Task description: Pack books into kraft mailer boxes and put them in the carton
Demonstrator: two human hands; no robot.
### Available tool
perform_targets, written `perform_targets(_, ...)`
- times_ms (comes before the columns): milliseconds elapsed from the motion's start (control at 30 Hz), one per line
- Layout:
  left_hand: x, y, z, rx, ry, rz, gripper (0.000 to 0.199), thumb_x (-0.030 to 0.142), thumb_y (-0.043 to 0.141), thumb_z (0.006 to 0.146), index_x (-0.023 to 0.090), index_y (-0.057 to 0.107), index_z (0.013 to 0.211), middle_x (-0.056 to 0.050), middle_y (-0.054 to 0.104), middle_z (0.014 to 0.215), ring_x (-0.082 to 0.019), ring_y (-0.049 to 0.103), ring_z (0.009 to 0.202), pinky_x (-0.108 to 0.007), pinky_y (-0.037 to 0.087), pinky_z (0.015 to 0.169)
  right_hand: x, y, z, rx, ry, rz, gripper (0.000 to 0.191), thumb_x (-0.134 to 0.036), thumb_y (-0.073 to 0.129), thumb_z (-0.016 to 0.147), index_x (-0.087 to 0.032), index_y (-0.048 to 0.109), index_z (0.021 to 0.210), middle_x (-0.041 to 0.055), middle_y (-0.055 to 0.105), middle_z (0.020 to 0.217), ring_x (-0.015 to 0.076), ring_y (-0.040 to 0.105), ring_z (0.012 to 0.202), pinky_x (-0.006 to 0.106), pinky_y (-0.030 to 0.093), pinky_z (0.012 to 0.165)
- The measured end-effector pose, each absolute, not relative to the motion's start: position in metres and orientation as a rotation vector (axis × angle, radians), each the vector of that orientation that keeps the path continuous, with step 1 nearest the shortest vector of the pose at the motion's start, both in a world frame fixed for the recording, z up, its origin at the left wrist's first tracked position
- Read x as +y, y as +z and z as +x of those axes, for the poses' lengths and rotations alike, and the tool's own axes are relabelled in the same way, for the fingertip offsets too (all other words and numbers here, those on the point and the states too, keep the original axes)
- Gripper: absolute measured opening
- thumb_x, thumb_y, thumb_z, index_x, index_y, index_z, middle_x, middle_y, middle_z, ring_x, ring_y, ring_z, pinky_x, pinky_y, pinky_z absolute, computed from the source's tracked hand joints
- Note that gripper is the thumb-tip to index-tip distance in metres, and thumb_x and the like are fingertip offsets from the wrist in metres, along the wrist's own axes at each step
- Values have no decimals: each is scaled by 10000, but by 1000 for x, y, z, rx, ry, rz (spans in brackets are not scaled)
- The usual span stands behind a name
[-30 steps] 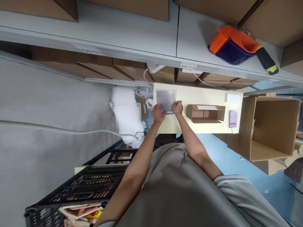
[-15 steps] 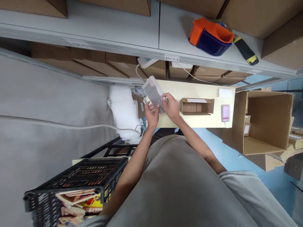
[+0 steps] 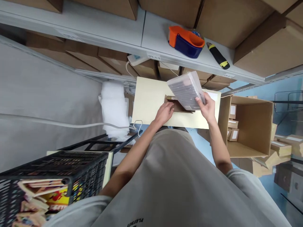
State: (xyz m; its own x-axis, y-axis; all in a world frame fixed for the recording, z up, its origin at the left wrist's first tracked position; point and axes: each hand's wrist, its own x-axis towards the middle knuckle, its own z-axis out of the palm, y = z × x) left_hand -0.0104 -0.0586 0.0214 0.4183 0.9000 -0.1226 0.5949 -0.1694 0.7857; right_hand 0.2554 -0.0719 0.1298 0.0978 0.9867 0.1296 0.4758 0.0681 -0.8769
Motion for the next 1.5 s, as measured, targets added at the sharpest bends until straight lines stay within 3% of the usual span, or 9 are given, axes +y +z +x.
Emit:
perform_targets(300, -73, 6, -4, 1372, 288, 2000, 364, 281, 538, 1073, 195, 824, 1281, -164, 799, 1366, -381, 683, 1351, -567, 522, 1213, -54, 70, 278, -1544, 1082, -1366, 724, -834, 690, 994, -228, 832, 1363, 128, 807, 1298, 285, 768, 1211, 459, 628, 1096)
perform_targets(433, -68, 3, -5, 1337, 262, 2039, 386, 252, 572, 1032, 212, 834, 1312, -141, 795, 1398, -375, 668, 1385, -569, 480, 1276, -53, 69, 287, -1652, 1120, -1358, 699, -839, 674, 1003, -244, 854, 1323, 120, 823, 1270, 283, 771, 1195, 464, 616, 1118)
perform_targets(700, -49, -4, 2, 1285, 145, 2121, 452, 190, 573, 972, 164, 837, 1339, -177, 806, 1378, -408, 698, 1352, -571, 526, 1219, -49, 77, 301, -1769, 1070, -1346, 654, -802, 626, 1052, -251, 853, 1323, 120, 832, 1296, 291, 768, 1224, 472, 600, 1146)
perform_targets(867, -63, -1, -4, 1275, 189, 2093, 373, 296, 557, 1042, 213, 855, 1252, -153, 837, 1298, -379, 748, 1266, -569, 499, 1251, -48, 83, 295, -1852, 1010, -1402, 535, -659, 580, 1122, -253, 843, 1350, 113, 824, 1333, 295, 757, 1262, 470, 590, 1165)
perform_targets(1000, -76, 1, -13, 1280, 247, 2039, 371, 418, 624, 1048, 225, 849, 1270, -157, 833, 1333, -374, 744, 1305, -590, 439, 1315, -50, 95, 281, -2006, 1016, -1459, 409, -409, 545, 1148, -267, 815, 1420, 90, 801, 1409, 301, 747, 1310, 453, 590, 1166)
perform_targets(1133, -83, 2, -18, 1270, 254, 2020, 366, 395, 667, 1027, 225, 854, 1291, -161, 824, 1370, -389, 720, 1355, -597, 437, 1314, -52, 106, 257, -2238, 1018, -1553, 475, -186, 517, 1104, -278, 774, 1492, 76, 765, 1499, 319, 727, 1360, 458, 576, 1179)
perform_targets(1300, -85, 2, -18, 1258, 276, 2006, 351, 230, 634, 1005, 252, 883, 1252, -126, 819, 1400, -374, 693, 1398, -584, 467, 1290, -49, 107, 223, -2443, 1016, -1668, 480, -118, 501, 1110, -264, 774, 1477, 95, 766, 1497, 335, 693, 1398, 476, 541, 1212)
perform_targets(1500, -85, 2, -20, 1303, 265, 2016, 408, 200, 597, 1016, 249, 879, 1306, -128, 810, 1426, -382, 698, 1384, -582, 509, 1241, -58, 98, 212, -2367, 979, -1795, 496, -140, 498, 1117, -271, 732, 1534, 94, 725, 1553, 355, 696, 1373, 482, 578, 1147)
